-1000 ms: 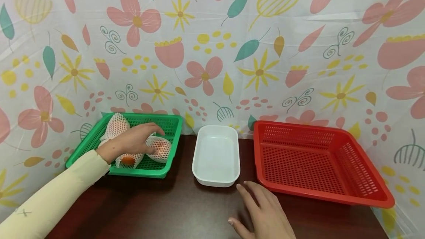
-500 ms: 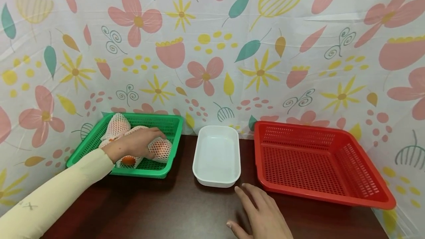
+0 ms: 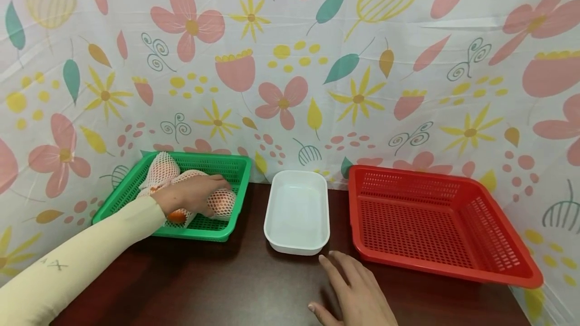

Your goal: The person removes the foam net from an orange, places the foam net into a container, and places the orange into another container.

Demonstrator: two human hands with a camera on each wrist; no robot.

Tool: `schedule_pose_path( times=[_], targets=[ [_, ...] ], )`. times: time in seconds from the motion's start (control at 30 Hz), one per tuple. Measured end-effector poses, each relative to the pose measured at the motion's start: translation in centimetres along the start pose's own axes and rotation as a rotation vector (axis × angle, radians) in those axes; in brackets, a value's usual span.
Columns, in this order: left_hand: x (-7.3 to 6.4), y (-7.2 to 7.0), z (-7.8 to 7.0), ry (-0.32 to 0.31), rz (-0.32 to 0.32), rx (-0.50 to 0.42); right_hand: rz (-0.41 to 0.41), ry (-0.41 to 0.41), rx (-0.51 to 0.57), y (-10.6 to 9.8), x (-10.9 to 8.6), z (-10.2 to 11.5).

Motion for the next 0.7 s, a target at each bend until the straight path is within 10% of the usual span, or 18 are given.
schedule_pose_path(
  times=[0.7],
  targets=[
    [1.7,1.3,-0.2,0.023,0.047,0.093,0.009,-0.007,0.006,0.1,-0.1,0.0]
  ],
)
Point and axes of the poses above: each hand's wrist, its own x-axis towards the middle knuckle, its own y-axis out of the palm, z = x × y, the point moved 4 cm from there along x, towards the middle knuckle, and after that the axes turned 7 degrees about -z, right-handed, at the moved point
